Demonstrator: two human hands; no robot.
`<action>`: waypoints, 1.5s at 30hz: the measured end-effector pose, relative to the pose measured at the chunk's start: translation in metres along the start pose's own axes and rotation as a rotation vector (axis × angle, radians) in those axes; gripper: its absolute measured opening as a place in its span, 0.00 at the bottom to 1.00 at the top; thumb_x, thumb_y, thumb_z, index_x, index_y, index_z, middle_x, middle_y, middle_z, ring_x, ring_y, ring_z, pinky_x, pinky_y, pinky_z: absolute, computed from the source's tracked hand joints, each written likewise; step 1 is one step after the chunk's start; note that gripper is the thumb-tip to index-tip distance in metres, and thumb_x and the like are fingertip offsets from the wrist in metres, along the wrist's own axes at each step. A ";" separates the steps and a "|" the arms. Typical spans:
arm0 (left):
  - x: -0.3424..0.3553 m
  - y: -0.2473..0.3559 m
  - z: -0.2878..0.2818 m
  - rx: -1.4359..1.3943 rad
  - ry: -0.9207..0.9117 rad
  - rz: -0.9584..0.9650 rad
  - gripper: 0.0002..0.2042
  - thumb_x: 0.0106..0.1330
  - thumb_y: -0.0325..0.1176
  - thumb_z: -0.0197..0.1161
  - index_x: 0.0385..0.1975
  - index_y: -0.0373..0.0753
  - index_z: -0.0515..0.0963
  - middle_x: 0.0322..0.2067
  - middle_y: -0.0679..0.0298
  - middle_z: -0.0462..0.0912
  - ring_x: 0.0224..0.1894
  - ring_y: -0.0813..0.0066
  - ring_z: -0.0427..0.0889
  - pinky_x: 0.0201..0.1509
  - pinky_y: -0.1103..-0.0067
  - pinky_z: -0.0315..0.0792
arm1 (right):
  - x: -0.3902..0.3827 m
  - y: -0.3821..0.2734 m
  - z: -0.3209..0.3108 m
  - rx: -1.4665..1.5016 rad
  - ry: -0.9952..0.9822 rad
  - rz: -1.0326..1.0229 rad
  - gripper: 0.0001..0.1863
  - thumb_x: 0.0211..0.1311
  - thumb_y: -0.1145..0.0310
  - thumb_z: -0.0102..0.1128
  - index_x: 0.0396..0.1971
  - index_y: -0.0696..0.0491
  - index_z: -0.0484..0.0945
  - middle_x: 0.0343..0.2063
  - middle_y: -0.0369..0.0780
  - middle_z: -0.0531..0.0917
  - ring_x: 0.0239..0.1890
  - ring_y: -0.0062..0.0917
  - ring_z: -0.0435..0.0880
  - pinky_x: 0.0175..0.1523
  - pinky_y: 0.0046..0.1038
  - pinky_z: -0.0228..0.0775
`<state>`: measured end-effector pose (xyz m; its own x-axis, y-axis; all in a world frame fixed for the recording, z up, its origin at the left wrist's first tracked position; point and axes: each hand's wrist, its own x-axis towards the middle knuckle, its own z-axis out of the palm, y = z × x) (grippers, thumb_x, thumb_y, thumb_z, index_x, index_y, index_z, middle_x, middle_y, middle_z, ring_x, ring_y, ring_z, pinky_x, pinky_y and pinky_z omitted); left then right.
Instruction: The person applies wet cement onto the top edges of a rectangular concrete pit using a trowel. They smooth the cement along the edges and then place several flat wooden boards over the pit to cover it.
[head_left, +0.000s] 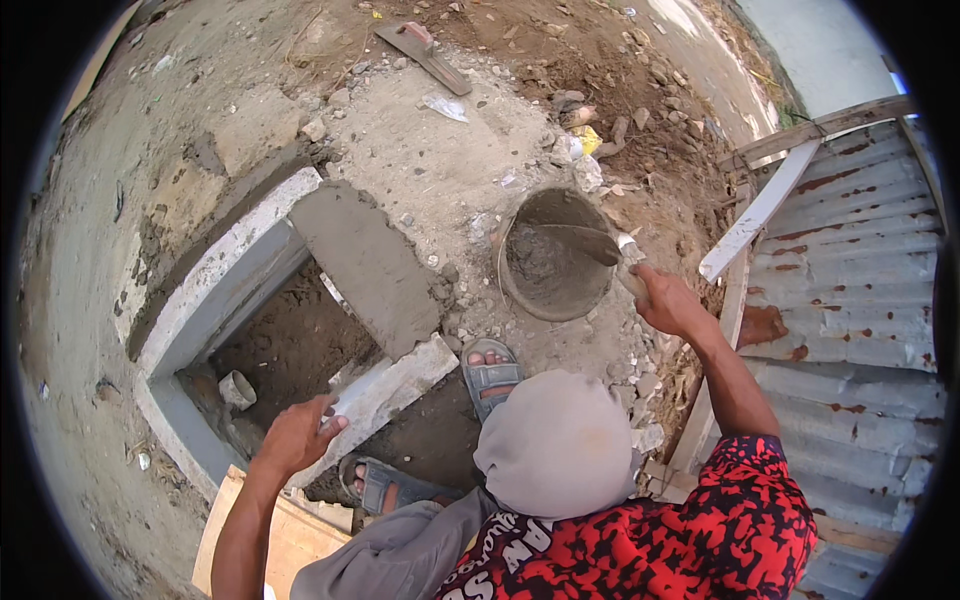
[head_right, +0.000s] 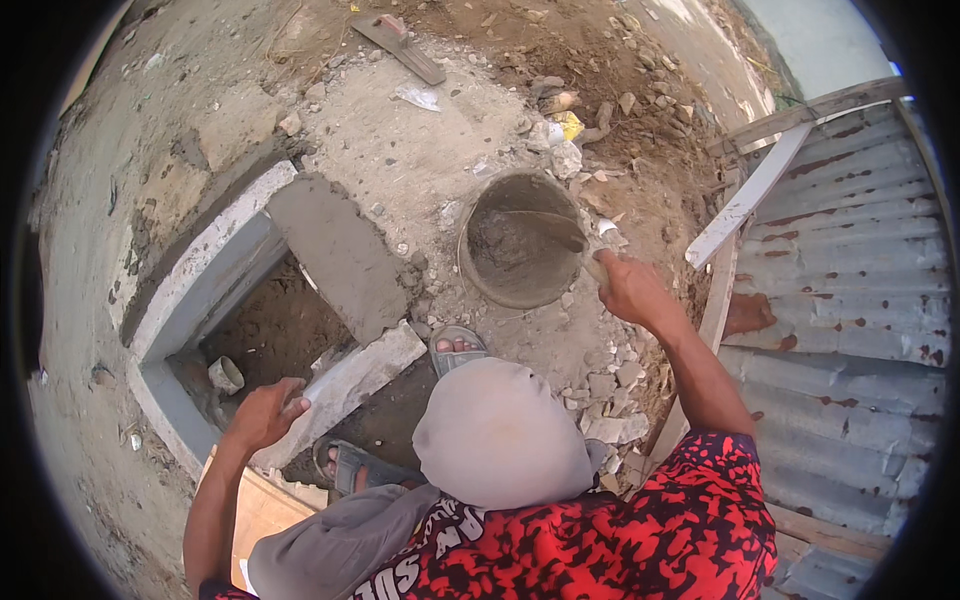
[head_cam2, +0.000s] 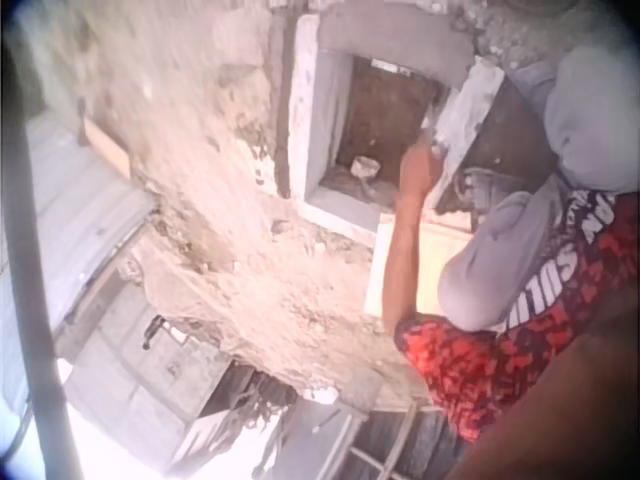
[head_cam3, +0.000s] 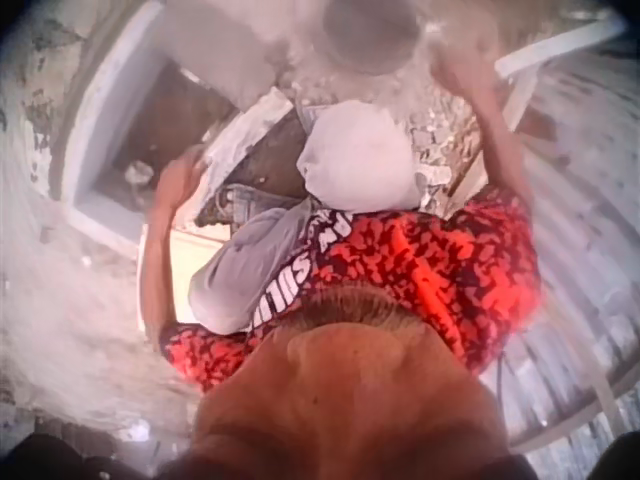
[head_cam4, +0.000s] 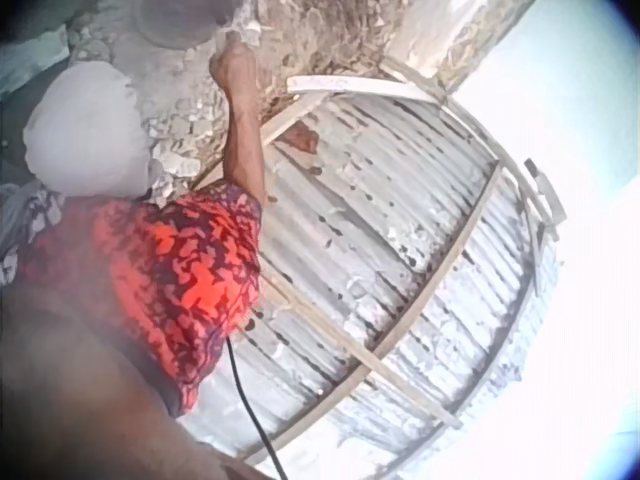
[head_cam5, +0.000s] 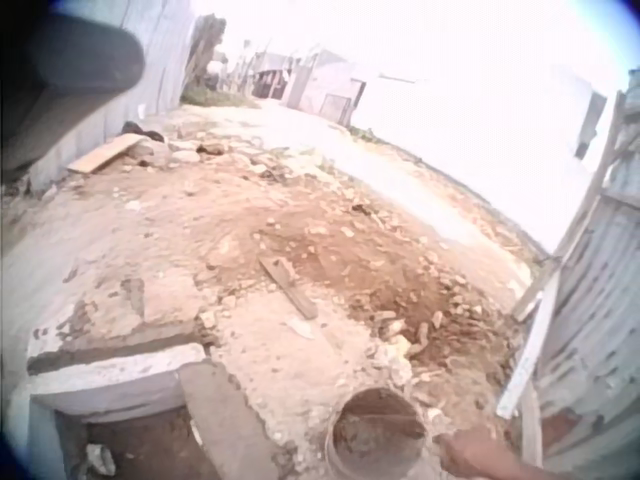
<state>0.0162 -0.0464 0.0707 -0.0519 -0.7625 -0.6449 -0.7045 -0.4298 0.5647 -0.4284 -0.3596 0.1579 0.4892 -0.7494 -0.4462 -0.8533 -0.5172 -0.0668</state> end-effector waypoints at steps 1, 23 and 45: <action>0.019 0.021 -0.019 0.057 0.063 0.095 0.24 0.69 0.48 0.55 0.56 0.35 0.71 0.46 0.43 0.80 0.50 0.45 0.78 0.53 0.59 0.71 | 0.016 0.004 0.012 -0.072 0.009 -0.019 0.19 0.58 0.70 0.51 0.49 0.60 0.68 0.37 0.58 0.79 0.37 0.56 0.80 0.44 0.50 0.72; 0.256 0.182 0.110 -0.833 0.297 0.290 0.30 0.70 0.41 0.53 0.69 0.35 0.56 0.64 0.40 0.63 0.66 0.46 0.64 0.69 0.68 0.58 | -0.003 0.002 0.051 -0.125 -0.243 -0.228 0.24 0.60 0.74 0.45 0.57 0.61 0.66 0.34 0.63 0.77 0.33 0.58 0.80 0.40 0.51 0.73; 0.246 0.214 0.128 -0.724 0.356 0.498 0.27 0.70 0.37 0.52 0.70 0.49 0.57 0.67 0.44 0.59 0.66 0.43 0.63 0.69 0.65 0.59 | -0.029 0.024 0.131 1.344 -0.400 0.282 0.33 0.61 0.71 0.59 0.67 0.52 0.60 0.27 0.36 0.75 0.18 0.21 0.75 0.19 0.25 0.69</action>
<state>-0.2381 -0.2642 -0.0324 0.0748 -0.9903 -0.1167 -0.0430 -0.1201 0.9918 -0.4868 -0.2957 0.0524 0.3876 -0.4779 -0.7883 -0.5423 0.5733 -0.6142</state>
